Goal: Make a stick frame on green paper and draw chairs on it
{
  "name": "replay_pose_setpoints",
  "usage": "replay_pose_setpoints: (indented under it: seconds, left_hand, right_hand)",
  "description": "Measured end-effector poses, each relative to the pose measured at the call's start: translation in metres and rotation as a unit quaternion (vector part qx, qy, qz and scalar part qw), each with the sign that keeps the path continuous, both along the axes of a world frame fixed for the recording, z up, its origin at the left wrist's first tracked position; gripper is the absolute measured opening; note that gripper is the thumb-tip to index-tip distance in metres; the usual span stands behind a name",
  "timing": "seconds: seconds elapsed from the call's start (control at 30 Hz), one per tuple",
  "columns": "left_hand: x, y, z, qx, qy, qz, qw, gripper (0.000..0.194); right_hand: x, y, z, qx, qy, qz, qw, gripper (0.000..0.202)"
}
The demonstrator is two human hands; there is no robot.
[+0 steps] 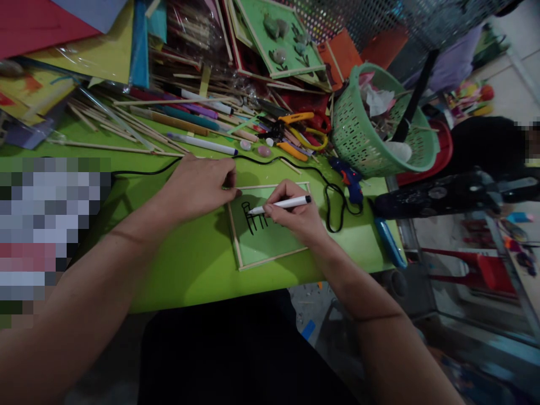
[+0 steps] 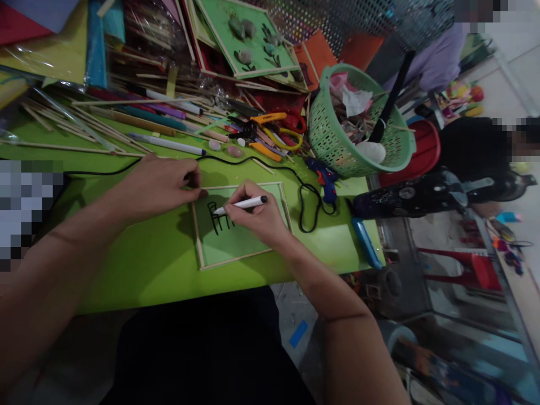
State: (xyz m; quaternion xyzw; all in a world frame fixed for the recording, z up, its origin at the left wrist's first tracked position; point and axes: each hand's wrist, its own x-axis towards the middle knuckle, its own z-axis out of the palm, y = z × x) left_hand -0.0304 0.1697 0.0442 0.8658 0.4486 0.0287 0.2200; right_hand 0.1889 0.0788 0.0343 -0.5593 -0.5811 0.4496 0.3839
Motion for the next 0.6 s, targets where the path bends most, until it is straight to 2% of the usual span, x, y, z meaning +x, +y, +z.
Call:
replay_pose_setpoints:
  seconds: [0.23,0.4,0.6]
  left_hand:
    - [0.0003,0.0024,-0.0047,-0.011,-0.004,0.007,1.000,0.024]
    - [0.0010,0.0020,-0.0024,-0.013,-0.003,0.017,1.000,0.022]
    - [0.0020,0.0011,-0.0002,-0.016,0.002,0.019,1.000,0.020]
  right_hand:
    - [0.0008,0.0005,0.0002,0.007,-0.013,-0.008,1.000,0.022]
    - [0.0021,0.0004,-0.0002,0.010,0.003,-0.011,1.000,0.020]
    - [0.0024,0.0014,-0.0008,0.006,0.041,-0.011,0.999,0.026]
